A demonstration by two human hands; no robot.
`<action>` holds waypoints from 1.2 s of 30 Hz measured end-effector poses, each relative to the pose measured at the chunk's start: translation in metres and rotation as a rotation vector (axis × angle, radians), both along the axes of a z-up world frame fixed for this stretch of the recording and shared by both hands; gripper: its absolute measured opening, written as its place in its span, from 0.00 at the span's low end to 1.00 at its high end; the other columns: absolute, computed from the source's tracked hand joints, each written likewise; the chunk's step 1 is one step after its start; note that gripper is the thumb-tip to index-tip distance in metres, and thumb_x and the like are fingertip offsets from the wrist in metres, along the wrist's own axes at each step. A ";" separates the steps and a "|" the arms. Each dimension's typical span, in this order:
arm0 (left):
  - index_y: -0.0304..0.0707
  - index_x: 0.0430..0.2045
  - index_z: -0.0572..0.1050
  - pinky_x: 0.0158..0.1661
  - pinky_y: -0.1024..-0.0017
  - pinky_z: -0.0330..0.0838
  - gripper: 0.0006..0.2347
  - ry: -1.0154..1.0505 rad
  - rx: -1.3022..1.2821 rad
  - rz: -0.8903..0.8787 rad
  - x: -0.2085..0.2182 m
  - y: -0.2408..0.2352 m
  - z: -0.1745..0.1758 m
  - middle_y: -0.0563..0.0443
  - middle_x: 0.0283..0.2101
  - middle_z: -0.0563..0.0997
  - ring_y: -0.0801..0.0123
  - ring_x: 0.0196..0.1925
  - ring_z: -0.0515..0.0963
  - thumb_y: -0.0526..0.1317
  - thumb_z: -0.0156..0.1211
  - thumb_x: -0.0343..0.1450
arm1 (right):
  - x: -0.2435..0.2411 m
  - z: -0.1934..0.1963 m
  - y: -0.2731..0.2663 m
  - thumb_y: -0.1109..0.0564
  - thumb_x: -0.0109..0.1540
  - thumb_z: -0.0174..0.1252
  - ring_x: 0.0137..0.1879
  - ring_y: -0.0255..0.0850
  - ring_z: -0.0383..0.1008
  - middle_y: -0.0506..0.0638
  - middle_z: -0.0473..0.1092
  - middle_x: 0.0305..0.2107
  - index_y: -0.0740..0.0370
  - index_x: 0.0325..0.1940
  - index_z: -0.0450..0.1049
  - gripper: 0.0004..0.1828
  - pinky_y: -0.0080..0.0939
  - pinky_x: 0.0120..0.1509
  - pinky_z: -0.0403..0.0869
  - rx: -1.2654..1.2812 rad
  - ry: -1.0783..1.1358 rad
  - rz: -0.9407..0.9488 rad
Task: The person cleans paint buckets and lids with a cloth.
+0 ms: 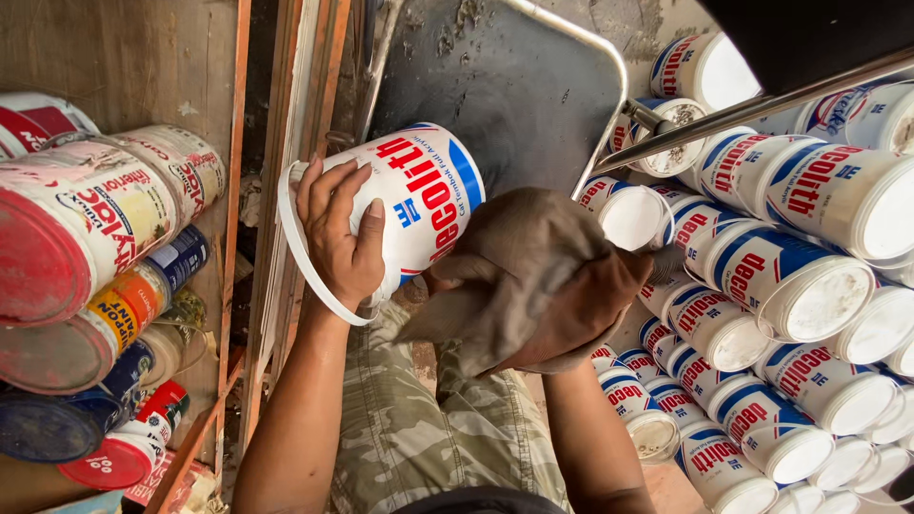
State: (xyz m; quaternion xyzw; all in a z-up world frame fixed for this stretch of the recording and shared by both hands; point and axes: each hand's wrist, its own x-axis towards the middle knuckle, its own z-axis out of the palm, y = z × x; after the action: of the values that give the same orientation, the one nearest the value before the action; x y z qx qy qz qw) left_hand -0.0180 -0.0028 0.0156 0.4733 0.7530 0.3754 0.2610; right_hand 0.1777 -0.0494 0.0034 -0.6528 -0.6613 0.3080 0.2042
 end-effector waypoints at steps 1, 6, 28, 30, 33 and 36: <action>0.39 0.45 0.69 0.61 0.59 0.34 0.13 0.005 -0.001 0.002 0.000 0.001 -0.001 0.48 0.50 0.67 0.53 0.62 0.54 0.42 0.46 0.69 | 0.001 -0.008 -0.004 0.43 0.59 0.46 0.51 0.52 0.59 0.65 0.61 0.41 0.70 0.48 0.60 0.27 0.50 0.59 0.54 -0.001 0.005 0.002; 0.35 0.53 0.64 0.61 0.61 0.31 0.18 -0.060 0.004 0.007 0.000 0.001 -0.005 0.44 0.56 0.64 0.52 0.64 0.52 0.44 0.38 0.72 | 0.006 -0.048 -0.022 0.38 0.60 0.44 0.57 0.57 0.54 0.70 0.58 0.47 0.74 0.56 0.57 0.35 0.54 0.64 0.50 0.197 -0.357 0.229; 0.31 0.55 0.60 0.63 0.56 0.37 0.18 -0.102 0.047 0.074 -0.005 -0.016 -0.013 0.42 0.60 0.58 0.50 0.66 0.47 0.36 0.36 0.70 | -0.161 -0.077 0.192 0.41 0.54 0.46 0.47 0.56 0.70 0.56 0.71 0.33 0.53 0.36 0.69 0.17 0.53 0.51 0.68 -0.624 -0.118 0.889; 0.28 0.54 0.59 0.61 0.54 0.42 0.18 -0.153 0.065 0.063 -0.004 -0.014 -0.006 0.39 0.60 0.57 0.46 0.66 0.46 0.38 0.40 0.70 | -0.172 -0.112 0.194 0.43 0.53 0.44 0.49 0.56 0.70 0.59 0.73 0.33 0.59 0.36 0.75 0.22 0.51 0.55 0.68 -0.645 -0.272 1.018; 0.30 0.53 0.59 0.61 0.60 0.48 0.17 -0.246 0.053 0.087 -0.005 -0.015 -0.007 0.42 0.59 0.56 0.50 0.66 0.45 0.35 0.41 0.69 | -0.152 -0.076 0.195 0.39 0.53 0.44 0.44 0.55 0.71 0.55 0.72 0.31 0.53 0.36 0.72 0.20 0.56 0.50 0.69 -0.574 -0.238 0.882; 0.31 0.53 0.60 0.61 0.62 0.47 0.17 -0.230 0.054 0.117 0.000 -0.021 -0.017 0.43 0.57 0.59 0.50 0.65 0.48 0.37 0.41 0.70 | -0.099 -0.024 0.112 0.47 0.58 0.48 0.48 0.68 0.64 0.68 0.64 0.30 0.67 0.40 0.64 0.19 0.62 0.59 0.59 0.047 0.101 0.605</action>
State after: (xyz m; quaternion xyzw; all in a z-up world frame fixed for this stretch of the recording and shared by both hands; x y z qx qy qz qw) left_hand -0.0177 -0.0235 -0.0016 0.3893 0.7340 0.4619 0.3103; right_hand 0.0791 0.0630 -0.0204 -0.4053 -0.8215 0.3715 0.1511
